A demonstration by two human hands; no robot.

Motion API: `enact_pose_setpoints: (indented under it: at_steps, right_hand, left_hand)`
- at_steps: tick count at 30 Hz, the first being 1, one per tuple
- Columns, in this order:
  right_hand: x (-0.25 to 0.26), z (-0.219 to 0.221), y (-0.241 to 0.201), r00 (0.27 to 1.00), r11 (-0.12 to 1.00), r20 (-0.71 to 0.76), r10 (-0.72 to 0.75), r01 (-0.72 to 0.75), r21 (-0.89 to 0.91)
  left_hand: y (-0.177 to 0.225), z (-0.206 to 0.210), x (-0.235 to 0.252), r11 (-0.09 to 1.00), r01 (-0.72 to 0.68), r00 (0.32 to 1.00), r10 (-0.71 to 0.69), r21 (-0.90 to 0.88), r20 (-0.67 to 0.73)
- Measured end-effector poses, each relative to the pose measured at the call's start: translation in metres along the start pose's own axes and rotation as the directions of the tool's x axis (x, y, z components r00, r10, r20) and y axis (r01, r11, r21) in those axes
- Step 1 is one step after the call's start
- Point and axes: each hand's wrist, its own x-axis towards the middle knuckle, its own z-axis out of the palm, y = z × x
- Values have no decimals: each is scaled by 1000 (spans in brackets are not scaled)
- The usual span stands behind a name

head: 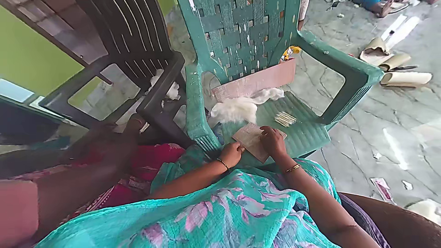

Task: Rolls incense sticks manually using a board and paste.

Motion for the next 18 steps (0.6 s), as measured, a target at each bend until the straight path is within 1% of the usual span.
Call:
enact_pose_setpoints:
  at_steps: [3, 6, 9, 11, 13, 15, 16, 17, 18]
  right_hand:
    - [1, -4, 4, 999, 1000, -22, 28, -28, 2]
    - [2, -9, 7, 997, 997, -32, 74, -74, -19]
    - [2, -11, 5, 996, 994, -20, 82, -84, -70]
    - [1, -11, -2, 997, 989, 12, 79, -77, -124]
    - [-1, -6, -5, 999, 986, 35, 13, -7, -165]
    - [1, 3, -2, 987, 967, 106, -118, 139, -216]
    - [3, 6, -2, 967, 944, 184, -178, 221, -247]
    - [4, 7, -4, 935, 915, 291, -204, 288, -282]
    - [5, 7, -8, 894, 885, 402, -196, 338, -320]
  left_hand:
    - [0, -2, 2, 999, -2, 1000, 3, 39, -20]
    - [-1, -3, 0, 997, 3, 1000, -2, 83, -10]
    - [-2, -3, -3, 993, 16, 1000, -18, 117, 11]
    - [-2, -3, -5, 989, 22, 999, -26, 144, 27]
    - [-3, -2, -4, 988, 10, 999, -14, 155, 28]
    - [-4, -2, -3, 987, 1, 1000, -5, 158, 25]
    - [-4, -1, -2, 988, 0, 1000, -3, 152, 21]
    - [-5, -1, 0, 989, -1, 1000, -2, 145, 17]
    - [-5, 0, 2, 990, -5, 1000, 3, 140, 15]
